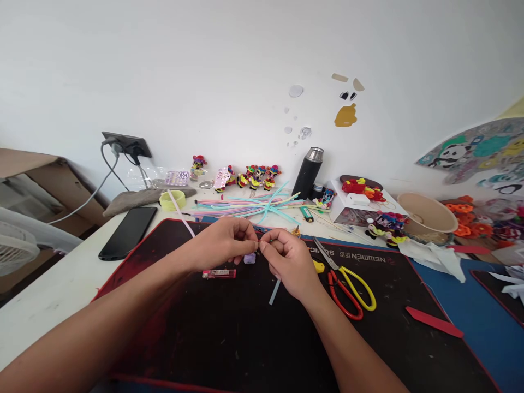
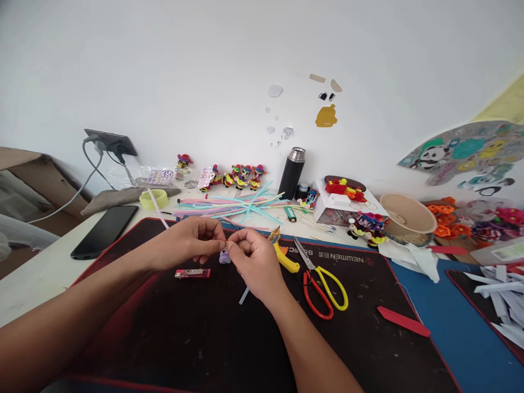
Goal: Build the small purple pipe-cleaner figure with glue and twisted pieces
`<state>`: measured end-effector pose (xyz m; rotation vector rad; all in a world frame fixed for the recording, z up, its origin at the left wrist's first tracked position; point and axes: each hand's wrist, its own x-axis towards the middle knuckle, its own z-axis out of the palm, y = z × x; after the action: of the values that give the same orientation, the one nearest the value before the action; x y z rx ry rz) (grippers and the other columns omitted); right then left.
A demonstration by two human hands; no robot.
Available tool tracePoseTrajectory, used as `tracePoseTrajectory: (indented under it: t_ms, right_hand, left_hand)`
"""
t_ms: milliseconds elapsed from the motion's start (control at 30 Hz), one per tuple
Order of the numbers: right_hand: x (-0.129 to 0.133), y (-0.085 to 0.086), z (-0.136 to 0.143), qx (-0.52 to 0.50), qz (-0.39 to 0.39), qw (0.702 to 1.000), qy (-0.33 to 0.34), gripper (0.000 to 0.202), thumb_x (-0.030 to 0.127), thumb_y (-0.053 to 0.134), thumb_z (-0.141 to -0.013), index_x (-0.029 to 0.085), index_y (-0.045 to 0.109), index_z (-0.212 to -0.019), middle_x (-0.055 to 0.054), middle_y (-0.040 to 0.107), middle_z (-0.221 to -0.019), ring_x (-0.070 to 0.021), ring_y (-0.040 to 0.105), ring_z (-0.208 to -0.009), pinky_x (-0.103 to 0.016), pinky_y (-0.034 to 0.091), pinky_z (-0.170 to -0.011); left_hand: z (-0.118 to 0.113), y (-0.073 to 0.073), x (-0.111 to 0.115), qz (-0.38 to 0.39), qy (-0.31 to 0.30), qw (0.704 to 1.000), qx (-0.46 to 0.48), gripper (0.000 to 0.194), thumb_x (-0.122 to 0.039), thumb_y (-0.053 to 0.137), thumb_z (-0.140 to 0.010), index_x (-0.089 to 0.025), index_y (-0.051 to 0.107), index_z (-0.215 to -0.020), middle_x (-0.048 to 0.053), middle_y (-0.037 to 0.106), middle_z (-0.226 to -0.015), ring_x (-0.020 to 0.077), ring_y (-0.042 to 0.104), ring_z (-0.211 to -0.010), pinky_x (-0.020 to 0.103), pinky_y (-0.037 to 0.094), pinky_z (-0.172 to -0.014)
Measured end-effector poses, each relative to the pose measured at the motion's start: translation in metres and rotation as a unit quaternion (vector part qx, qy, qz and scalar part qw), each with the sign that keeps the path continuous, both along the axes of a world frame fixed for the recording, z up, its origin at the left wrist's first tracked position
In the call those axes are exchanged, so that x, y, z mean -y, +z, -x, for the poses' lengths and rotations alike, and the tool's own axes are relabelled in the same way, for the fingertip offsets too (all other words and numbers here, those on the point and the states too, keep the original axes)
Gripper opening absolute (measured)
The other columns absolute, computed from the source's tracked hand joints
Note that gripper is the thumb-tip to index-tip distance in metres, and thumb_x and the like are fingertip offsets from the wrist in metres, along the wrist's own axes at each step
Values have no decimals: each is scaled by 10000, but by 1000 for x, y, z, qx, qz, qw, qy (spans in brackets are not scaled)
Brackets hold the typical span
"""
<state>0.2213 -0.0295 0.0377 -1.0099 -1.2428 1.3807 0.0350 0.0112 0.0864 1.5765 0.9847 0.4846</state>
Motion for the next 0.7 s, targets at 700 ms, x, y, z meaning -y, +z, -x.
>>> tracePoseTrajectory:
  t_ms: [700]
  right_hand:
    - [0, -6, -1, 33, 1, 999, 42, 174, 350, 700, -924, 189, 646, -893, 110, 426, -554, -43, 321, -388, -188, 238, -380]
  left_hand:
    - [18, 13, -11, -46, -82, 994, -50, 188, -360, 683, -896, -175, 711, -882, -11, 703, -757, 133, 610, -683, 210, 464, -586]
